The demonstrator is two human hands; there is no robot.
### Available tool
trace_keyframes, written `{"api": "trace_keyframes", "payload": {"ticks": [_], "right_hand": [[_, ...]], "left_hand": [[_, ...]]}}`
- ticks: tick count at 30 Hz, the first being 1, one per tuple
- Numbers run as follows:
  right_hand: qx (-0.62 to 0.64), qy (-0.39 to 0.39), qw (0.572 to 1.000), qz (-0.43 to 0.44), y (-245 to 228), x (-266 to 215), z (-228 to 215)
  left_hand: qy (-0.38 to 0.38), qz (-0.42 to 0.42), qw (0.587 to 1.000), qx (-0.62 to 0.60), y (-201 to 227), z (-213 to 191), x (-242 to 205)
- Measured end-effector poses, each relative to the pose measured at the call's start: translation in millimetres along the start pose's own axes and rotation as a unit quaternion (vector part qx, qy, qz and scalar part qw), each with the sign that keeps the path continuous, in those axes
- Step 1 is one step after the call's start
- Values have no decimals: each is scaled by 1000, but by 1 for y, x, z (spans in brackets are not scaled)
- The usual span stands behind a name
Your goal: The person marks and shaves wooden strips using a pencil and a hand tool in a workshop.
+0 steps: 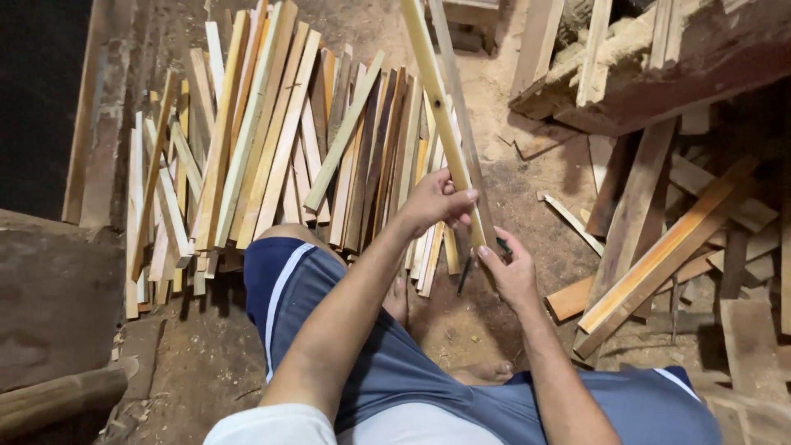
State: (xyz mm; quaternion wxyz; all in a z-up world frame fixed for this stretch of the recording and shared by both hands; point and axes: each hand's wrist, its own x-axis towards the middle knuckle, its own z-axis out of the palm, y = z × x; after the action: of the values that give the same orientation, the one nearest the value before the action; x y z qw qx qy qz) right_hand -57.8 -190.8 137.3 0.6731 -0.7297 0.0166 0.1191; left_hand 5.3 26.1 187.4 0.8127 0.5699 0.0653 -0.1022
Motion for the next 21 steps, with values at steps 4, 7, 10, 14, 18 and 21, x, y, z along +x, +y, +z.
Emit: {"api": "trace_keyframes", "payload": {"ticks": [4,7,10,14,18,21], "right_hand": [[111,-26,993,30,20,7,-3],[123,-25,992,28,23,4,-6],[16,-9,1000,-17,17,-2,-5],[-123,76,971,-192,9,-4,-2],[-216,122,895,-372,11,-3,-6],[-272,118,857,-421,15,-2,-10]], "left_hand": [[36,22,999,20,-1,8,-16],[74,34,996,47,-15,7,-12],[42,21,999,20,-28,-1,-2],[-57,-22,997,-49,-33,-9,0],[-109,9,992,-66,-22,1,-12],[-125,13,988,-91,-58,-6,2]]}}
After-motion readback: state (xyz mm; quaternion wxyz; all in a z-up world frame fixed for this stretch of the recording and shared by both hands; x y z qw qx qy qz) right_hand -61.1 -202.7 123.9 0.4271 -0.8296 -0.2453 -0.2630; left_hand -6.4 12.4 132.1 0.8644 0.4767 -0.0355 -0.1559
